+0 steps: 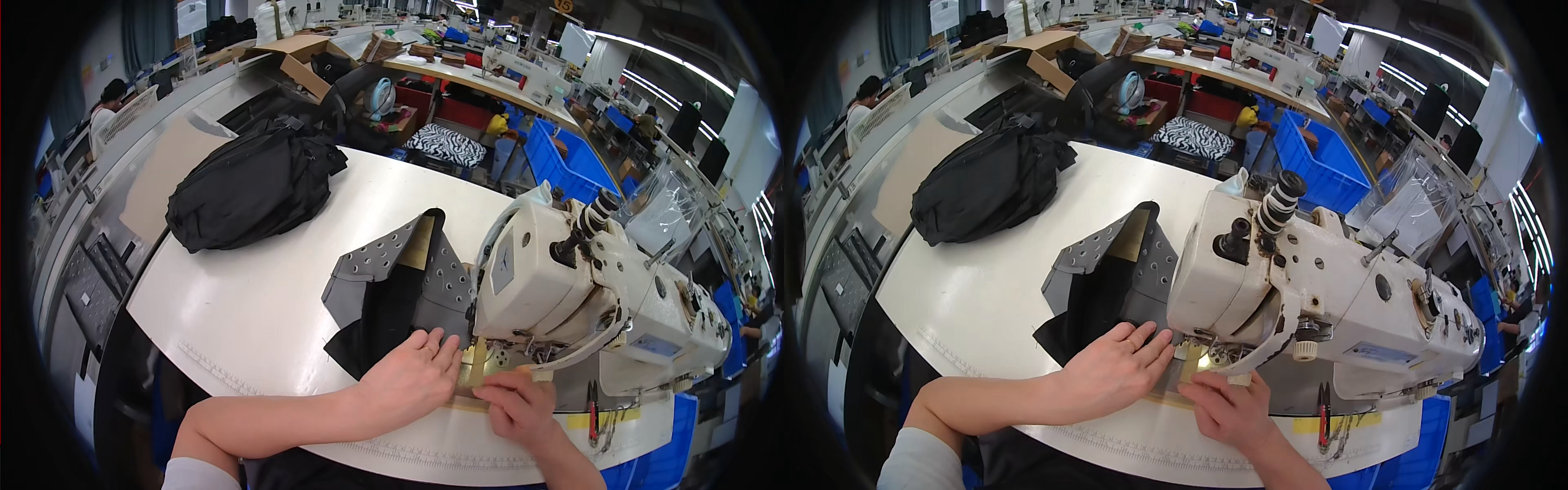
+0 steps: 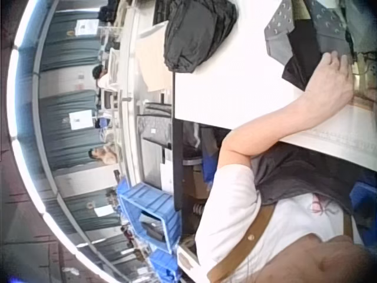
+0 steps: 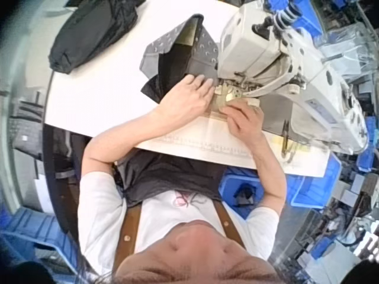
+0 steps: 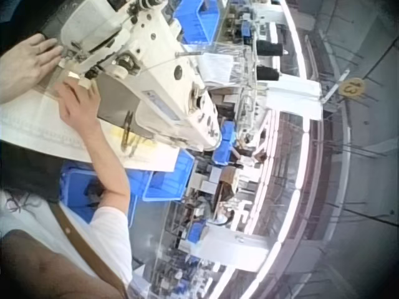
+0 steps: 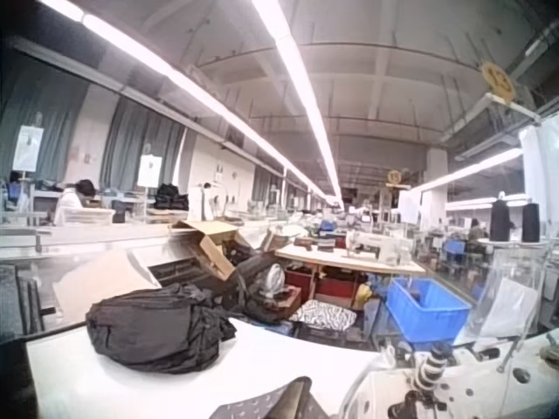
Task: The person aligns fabric pieces by hand, feeds them through the sewing machine, and then rests their hands while watching a coworker deliver white materials.
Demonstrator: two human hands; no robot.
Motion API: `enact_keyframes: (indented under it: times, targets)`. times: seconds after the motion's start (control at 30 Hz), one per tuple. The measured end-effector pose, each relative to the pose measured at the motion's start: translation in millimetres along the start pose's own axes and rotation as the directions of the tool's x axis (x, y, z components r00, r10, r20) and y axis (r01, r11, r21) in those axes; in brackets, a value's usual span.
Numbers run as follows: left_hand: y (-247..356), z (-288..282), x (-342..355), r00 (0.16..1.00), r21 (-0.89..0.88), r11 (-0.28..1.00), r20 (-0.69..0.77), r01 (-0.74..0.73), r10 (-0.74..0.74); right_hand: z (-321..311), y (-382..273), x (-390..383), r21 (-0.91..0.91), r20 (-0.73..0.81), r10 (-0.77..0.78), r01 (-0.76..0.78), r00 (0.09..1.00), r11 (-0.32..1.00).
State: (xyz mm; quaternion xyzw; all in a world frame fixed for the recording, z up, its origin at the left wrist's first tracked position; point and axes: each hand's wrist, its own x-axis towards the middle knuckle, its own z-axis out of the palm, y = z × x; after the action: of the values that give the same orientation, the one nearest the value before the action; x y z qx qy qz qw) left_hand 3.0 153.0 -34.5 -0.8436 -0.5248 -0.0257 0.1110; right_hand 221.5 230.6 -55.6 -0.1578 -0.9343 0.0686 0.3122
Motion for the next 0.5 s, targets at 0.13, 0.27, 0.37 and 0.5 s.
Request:
enact_keyframes:
  times: [0.13,0.27,0.37,0.5]
  targets:
    - [-0.2,3.0,-7.3,0.999,-0.052,0.998,-0.008,0.037,-0.038,-34.8,-33.1,9.0,0.195,-0.059,-0.093,0.103,0.994,0.975]
    - [-0.3,-2.7,-3.9,1.000,-0.060,0.998,-0.025,0.003,-0.004,-123.3,-134.1,52.1,0.181,-0.095,-0.334,0.346,0.938,0.920]
    - [0.1,-8.2,-14.4,0.999,-0.118,0.993,0.036,0.014,-0.010,-131.1,-170.4,56.0,0.185,-0.105,0.032,-0.012,0.994,0.983]
    - [-32.4,-35.7,-12.6,0.971,-0.325,0.940,0.239,0.103,-0.023,-69.7,-142.3,72.1,0.275,-0.283,-0.055,0.136,0.958,0.952]
